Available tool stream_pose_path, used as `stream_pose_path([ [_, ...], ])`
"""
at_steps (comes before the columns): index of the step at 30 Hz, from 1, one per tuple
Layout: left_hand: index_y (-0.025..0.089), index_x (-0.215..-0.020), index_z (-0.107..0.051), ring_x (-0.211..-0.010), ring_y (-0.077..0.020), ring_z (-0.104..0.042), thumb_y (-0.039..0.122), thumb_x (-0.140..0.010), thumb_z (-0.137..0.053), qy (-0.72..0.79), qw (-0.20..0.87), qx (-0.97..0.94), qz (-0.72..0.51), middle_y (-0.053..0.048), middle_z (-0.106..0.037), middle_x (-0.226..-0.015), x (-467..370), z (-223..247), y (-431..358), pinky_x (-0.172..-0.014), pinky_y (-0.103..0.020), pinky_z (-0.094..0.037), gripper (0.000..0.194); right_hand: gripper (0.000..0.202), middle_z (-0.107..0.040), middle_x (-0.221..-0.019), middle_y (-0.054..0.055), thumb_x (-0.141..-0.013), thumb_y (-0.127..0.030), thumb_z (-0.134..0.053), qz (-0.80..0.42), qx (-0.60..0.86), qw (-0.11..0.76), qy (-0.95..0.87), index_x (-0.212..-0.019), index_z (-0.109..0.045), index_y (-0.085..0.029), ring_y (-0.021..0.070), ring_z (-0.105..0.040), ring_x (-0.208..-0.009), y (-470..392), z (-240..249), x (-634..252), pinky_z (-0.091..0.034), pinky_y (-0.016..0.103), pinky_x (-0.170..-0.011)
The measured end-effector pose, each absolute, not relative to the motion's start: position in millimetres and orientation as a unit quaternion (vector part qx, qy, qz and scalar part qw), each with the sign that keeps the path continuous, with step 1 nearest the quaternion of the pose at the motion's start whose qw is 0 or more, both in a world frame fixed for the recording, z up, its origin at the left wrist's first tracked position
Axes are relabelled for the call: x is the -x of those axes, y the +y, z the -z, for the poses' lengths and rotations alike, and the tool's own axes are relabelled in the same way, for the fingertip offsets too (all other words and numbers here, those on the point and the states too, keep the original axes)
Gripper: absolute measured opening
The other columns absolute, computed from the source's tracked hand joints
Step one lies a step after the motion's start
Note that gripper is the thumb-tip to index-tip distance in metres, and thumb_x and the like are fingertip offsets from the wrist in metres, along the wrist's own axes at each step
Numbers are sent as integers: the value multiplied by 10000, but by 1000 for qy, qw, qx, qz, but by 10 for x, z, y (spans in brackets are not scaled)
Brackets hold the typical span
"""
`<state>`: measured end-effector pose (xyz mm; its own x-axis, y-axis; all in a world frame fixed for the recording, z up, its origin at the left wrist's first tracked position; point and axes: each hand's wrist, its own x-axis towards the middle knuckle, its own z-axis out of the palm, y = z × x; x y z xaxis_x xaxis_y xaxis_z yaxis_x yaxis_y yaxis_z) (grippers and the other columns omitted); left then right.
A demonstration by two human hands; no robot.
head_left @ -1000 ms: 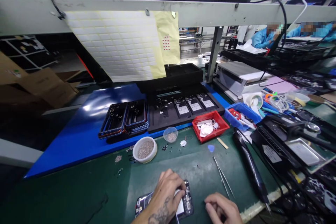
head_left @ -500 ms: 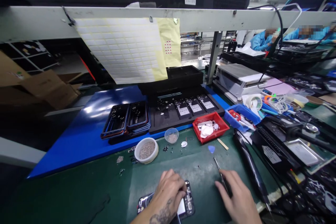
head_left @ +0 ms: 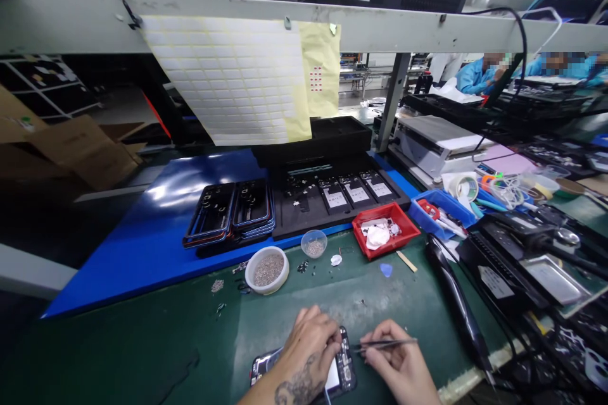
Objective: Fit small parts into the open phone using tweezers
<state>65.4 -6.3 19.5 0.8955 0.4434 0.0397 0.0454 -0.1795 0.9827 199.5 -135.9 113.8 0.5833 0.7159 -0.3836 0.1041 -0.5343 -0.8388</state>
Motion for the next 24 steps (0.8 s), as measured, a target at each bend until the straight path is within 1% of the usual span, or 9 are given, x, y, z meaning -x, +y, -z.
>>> stream_pose_path([
  [3,185,-774,-595,-854,-204,-509,66,-779,-555,164,628,-742,-165,-10,-619,-792,-668,-166,-80,-797,-361,-346,125,332,-691,-873,82,-805,-474,-727,-370,810,355,-286,-838,-570,-183,230,-653,-855,-1319,-1093,-2005,-484,303,-755],
  [7,178,-784,-600,-860,-206,-511,69,-794,-550,166,627,-743,-164,-17,-624,-799,-668,-159,-102,-799,-365,-345,120,317,-684,-867,93,-832,-471,-689,-380,817,303,-310,-860,-592,-171,247,-655,-826,-1285,-1095,-2021,-485,317,-726],
  [15,174,-776,-595,-852,-209,-514,77,-795,-559,171,632,-736,-173,-18,-627,-792,-657,-170,-103,-789,-362,-343,105,319,-668,-814,77,-828,-466,-689,-375,827,289,-303,-836,-595,-161,239,-650,-793,-1258,-1088,-1997,-487,309,-712],
  [18,173,-773,-595,-845,-204,-517,73,-793,-561,167,630,-736,-182,-15,-629,-784,-659,-167,-95,-783,-357,-345,108,339,-665,-783,71,-811,-477,-704,-363,830,301,-297,-813,-593,-157,208,-630,-715,-1253,-1066,-1995,-470,282,-644],
  [21,174,-768,-592,-840,-208,-519,75,-794,-559,167,625,-739,-188,-19,-629,-779,-663,-161,-100,-777,-362,-349,107,359,-615,-662,21,-783,-485,-731,-345,832,330,-282,-782,-583,-158,174,-599,-609,-1224,-1043,-1974,-441,253,-562],
  [24,175,-768,-592,-846,-219,-522,78,-783,-564,167,619,-744,-189,-27,-629,-783,-670,-162,-122,-777,-369,-357,102,382,-570,-589,-8,-762,-496,-751,-346,835,335,-265,-756,-574,-157,161,-587,-544,-1169,-1040,-1954,-435,242,-509],
])
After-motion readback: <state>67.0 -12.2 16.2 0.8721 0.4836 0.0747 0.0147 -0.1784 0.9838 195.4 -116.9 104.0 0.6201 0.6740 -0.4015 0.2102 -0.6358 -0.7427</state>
